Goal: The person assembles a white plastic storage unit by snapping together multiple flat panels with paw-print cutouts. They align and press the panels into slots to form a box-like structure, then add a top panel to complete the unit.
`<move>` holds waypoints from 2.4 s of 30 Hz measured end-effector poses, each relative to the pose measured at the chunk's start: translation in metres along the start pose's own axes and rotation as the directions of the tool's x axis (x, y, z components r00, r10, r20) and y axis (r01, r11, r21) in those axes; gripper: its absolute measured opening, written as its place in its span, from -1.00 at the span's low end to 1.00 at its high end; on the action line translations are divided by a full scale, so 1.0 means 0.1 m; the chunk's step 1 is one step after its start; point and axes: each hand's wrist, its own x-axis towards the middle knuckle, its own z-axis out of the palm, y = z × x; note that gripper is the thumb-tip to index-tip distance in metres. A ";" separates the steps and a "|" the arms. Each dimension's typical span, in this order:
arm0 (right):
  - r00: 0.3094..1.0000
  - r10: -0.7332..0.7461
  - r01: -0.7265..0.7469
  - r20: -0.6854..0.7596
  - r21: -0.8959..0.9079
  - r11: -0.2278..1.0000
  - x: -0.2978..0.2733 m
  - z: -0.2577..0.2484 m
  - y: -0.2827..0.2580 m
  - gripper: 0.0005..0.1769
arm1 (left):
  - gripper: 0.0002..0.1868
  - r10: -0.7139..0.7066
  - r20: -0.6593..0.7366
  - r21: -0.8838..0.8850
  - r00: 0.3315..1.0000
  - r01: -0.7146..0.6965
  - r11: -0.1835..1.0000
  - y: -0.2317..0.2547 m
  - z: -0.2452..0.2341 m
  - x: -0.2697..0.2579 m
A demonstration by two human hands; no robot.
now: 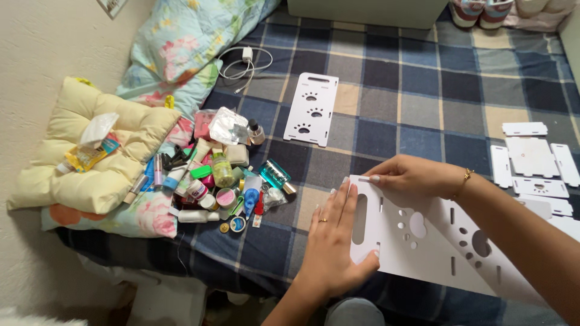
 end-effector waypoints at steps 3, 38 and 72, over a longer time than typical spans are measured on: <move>0.987 0.150 -0.128 0.065 -0.262 0.956 -0.01 -0.02 -0.06 -0.48 | 0.14 0.000 0.000 -0.018 1.000 0.000 1.000 0.01 0.01 -0.03; 0.893 -0.187 0.088 0.410 0.247 0.965 0.33 -0.05 0.12 -0.52 | 0.16 -0.053 0.056 0.080 0.997 0.048 0.996 0.04 0.06 -0.13; 0.984 -0.058 -0.011 -0.167 -0.387 0.922 0.12 -0.07 0.27 -0.32 | 0.08 0.038 0.152 0.510 0.988 -0.112 0.853 -0.01 -0.15 0.11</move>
